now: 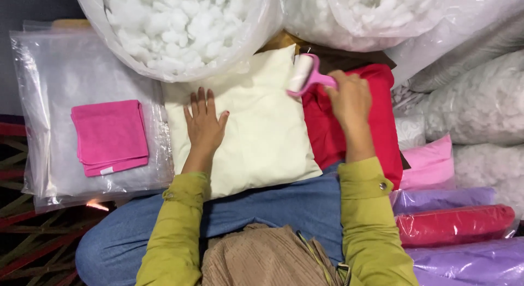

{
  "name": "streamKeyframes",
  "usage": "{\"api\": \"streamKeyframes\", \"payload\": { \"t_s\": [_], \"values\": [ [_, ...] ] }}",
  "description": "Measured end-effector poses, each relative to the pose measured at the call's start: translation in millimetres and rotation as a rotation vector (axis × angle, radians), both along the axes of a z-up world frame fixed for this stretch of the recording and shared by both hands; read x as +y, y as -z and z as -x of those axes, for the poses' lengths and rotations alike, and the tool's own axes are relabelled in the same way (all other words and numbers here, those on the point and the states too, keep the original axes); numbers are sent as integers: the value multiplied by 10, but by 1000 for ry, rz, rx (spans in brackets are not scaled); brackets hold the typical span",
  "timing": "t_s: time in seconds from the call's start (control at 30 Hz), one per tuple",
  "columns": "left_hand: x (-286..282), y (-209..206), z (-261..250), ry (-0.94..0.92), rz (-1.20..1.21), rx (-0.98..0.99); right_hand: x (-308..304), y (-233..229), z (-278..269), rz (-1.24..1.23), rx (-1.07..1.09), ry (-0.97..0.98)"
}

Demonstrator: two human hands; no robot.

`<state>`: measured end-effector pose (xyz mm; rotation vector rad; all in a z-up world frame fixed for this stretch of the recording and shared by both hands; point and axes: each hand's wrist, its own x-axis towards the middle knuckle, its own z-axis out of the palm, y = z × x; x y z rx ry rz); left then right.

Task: Stuffing a pillow with fiber, flattening it by hand, cleaning it with a lint roller, and folding small pink fabric pieces.

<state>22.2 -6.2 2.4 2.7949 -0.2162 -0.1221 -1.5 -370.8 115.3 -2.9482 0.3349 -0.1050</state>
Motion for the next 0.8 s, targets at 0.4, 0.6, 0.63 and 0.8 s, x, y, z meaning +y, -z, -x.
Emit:
{"api": "streamKeyframes", "payload": {
  "t_s": [0.4,0.6,0.63,0.8],
  "values": [
    [172,198,547,-136,11,21,1564,776,583,-96,339,-278],
    [15,-519,338,-129,145,29,1751,221,291,-294,136,-80],
    [10,-431,308,-125,143,29,1784,318,242,-296,135,-77],
    [37,111,320,-78,38,9,1900,1060,121,-106,67,-119]
  ]
}}
